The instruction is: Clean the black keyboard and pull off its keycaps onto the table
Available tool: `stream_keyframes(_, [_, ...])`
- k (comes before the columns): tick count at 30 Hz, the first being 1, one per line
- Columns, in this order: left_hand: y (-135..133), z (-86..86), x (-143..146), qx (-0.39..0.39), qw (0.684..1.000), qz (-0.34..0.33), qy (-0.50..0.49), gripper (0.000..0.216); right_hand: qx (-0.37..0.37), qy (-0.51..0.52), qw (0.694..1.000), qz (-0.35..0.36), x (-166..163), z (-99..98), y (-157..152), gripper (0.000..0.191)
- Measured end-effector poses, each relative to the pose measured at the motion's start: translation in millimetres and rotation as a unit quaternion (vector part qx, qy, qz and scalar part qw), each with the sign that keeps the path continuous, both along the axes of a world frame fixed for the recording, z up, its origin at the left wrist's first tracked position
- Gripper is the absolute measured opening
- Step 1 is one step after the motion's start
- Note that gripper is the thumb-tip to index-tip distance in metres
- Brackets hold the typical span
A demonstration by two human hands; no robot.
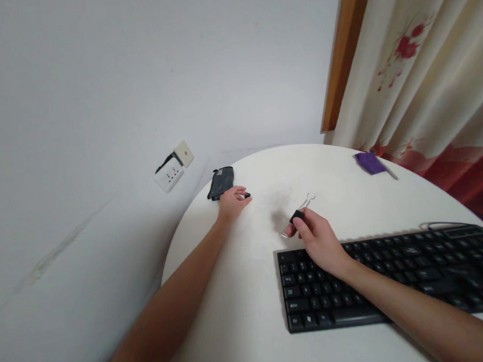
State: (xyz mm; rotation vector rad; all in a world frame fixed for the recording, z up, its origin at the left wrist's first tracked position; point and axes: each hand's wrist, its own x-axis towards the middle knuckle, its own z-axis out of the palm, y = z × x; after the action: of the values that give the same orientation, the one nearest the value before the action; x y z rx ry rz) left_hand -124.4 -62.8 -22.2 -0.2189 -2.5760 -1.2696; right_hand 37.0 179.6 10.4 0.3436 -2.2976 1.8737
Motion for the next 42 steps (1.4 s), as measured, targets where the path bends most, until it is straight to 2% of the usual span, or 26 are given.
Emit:
stream_keyframes(23, [3,6.8,5,0.014,1.000,0.007,-0.003,0.033,-0.004,-0.001,1.000,0.002,0,-1.1,0,0.026])
stream_keyframes(34, [2,2.7,2,0.021,1.000,0.009,-0.003,0.036,-0.006,0.000,1.000,-0.003,0,-0.7,-1,0.027])
stream_keyframes(38, [0,12.8,5,0.063,0.996,0.040,0.046,0.026,-0.021,0.000,1.000,-0.013,0,-1.6,-1,0.027])
stream_keyframes(42, [5,36.6,20,0.122,0.986,0.048,0.099,0.024,-0.035,0.000,0.999,-0.026,0,-0.6,0,0.026])
